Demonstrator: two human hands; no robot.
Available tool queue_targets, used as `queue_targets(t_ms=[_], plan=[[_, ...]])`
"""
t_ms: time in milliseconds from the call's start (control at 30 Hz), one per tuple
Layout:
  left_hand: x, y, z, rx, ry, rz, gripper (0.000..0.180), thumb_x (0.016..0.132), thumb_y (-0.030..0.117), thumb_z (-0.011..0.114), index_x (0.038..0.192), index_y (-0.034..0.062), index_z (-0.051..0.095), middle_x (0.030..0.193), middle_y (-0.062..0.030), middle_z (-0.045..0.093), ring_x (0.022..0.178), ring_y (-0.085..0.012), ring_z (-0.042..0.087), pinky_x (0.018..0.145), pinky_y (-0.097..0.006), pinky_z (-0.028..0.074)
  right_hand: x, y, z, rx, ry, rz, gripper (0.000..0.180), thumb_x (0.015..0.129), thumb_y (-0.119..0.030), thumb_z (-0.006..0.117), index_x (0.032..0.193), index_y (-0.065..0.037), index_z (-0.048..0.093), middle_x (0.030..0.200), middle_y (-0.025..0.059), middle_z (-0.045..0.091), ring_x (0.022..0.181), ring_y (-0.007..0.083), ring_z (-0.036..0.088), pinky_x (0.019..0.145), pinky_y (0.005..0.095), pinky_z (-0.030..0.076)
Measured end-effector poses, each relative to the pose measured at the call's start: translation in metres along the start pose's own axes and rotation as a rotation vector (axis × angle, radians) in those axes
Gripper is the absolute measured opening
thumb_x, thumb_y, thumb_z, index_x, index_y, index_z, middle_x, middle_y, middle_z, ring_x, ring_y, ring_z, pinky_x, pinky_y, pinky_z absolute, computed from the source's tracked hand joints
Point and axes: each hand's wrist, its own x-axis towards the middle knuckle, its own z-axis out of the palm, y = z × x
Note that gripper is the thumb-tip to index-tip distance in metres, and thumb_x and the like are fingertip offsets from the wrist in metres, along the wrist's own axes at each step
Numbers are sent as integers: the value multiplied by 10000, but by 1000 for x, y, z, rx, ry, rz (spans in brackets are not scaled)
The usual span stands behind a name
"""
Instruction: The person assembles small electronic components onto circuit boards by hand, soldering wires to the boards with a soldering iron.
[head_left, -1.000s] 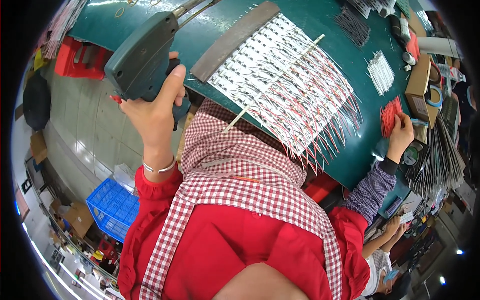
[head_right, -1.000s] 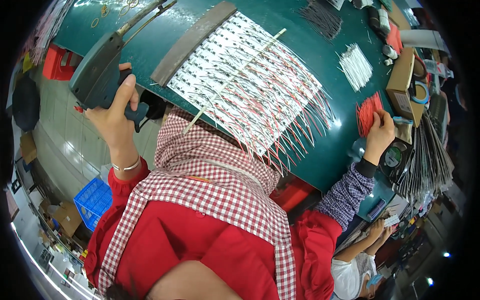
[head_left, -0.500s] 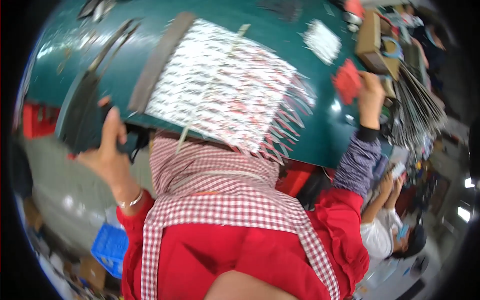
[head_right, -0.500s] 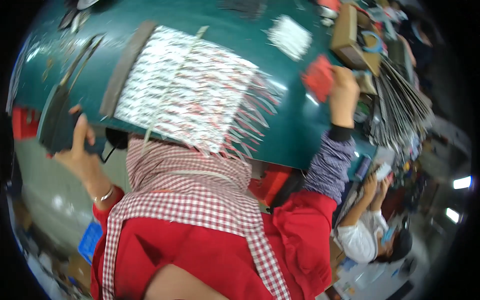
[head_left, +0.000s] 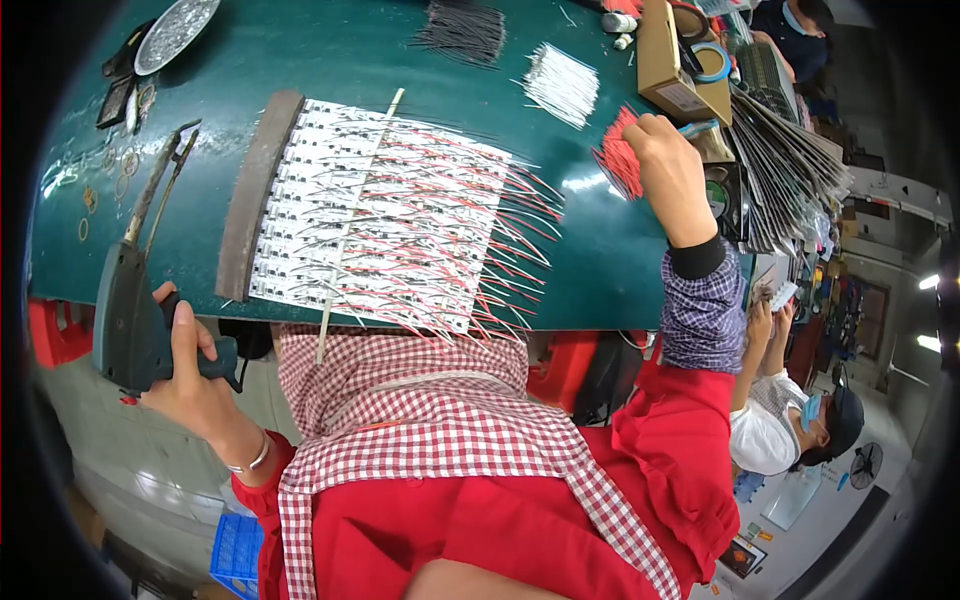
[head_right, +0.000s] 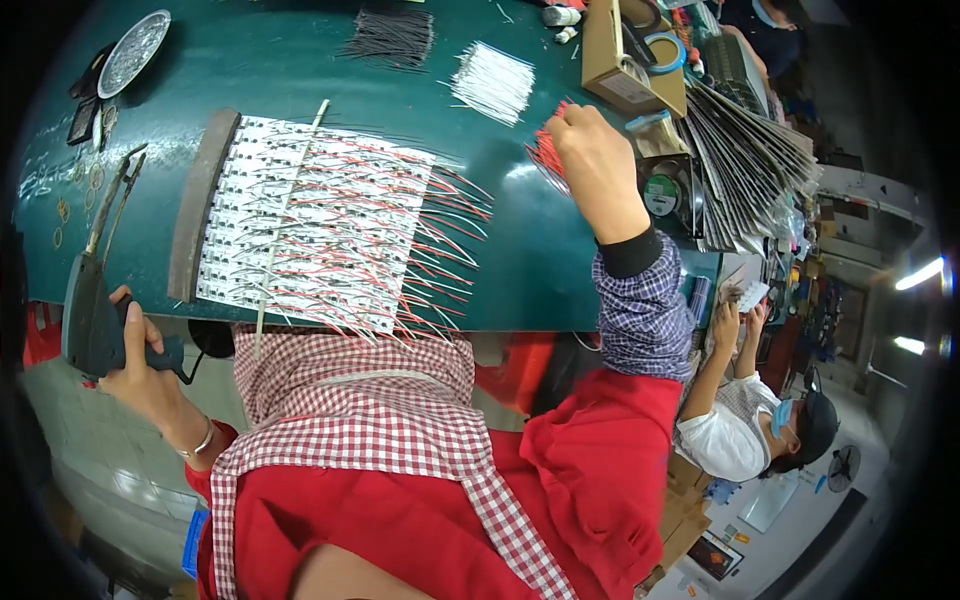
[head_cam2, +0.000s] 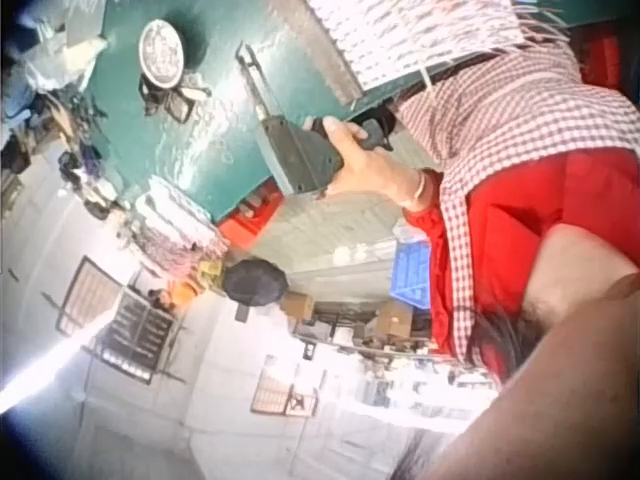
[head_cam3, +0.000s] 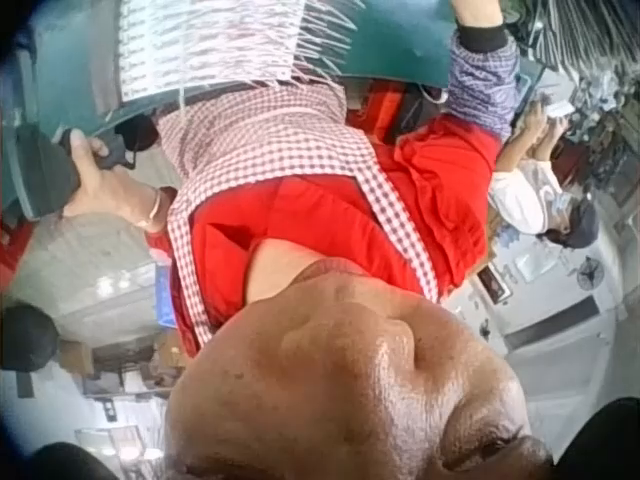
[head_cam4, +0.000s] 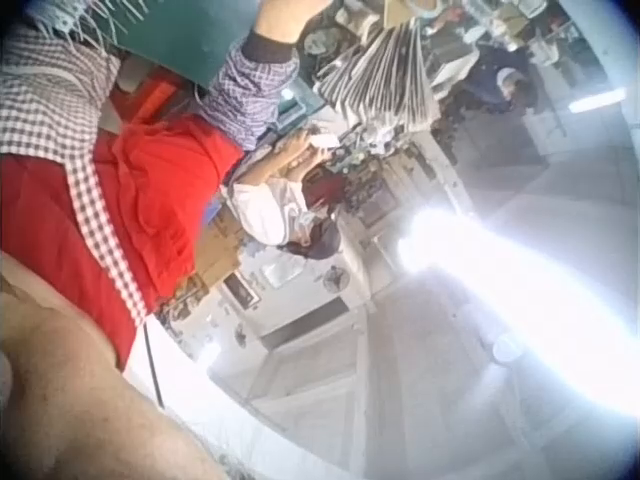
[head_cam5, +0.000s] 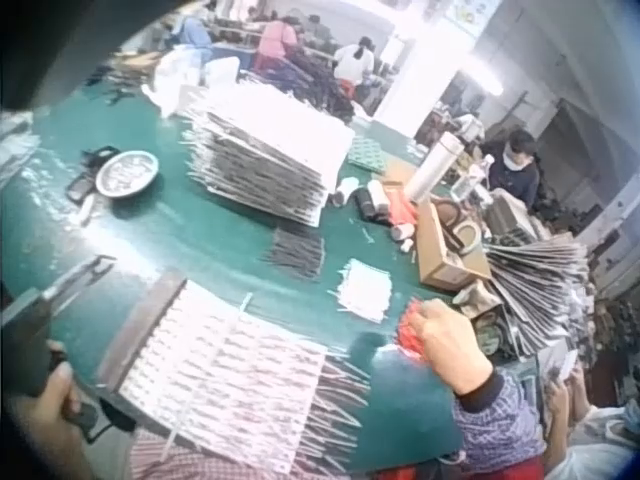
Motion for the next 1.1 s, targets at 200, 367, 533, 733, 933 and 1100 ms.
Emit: queue_targets(t_ms=[200,367,533,733,933,1100], plan=[[0,8,8,-33,-18,-4,245,829,-41,637,1066,-97,606,837,-116,634,523,-69,461,463,-208,328,33,-28,23,-280,-196,-299,59,660,-50,656,641,-91,618,726,84,607,762,236,623,576,331,530],[5,8,-8,-187,-26,-10,326,840,-33,595,1161,-80,568,1024,-180,655,523,-92,484,459,-224,382,41,-32,12,-223,-327,-236,82,712,11,613,704,-69,629,785,117,624,798,262,639,629,334,536],[7,17,-11,-302,-79,-146,421,812,-26,599,1225,-66,528,1086,-188,636,558,-124,524,471,-237,422,81,-81,-16,436,-34,-91,49,774,-13,624,819,-24,640,804,130,598,804,318,609,685,382,496],[2,32,11,-242,-199,-222,441,749,-55,687,1178,-38,588,1050,-135,663,677,-143,607,542,-247,486,115,-161,-7,805,297,-135,106,745,31,671,832,-30,681,793,109,621,787,300,601,675,383,488],[-1,32,10,-63,-307,-298,328,760,-38,737,1076,-43,651,986,-102,701,708,-117,617,618,-246,497,107,-189,5,829,313,-79,156,726,53,696,859,-30,692,808,95,637,754,269,602,635,351,486],[-3,30,7,286,-482,14,152,766,10,740,914,11,702,897,-82,693,722,-188,653,669,-281,496,100,-197,5,695,339,-85,186,718,57,715,879,-33,693,819,84,634,744,252,610,631,341,486]])
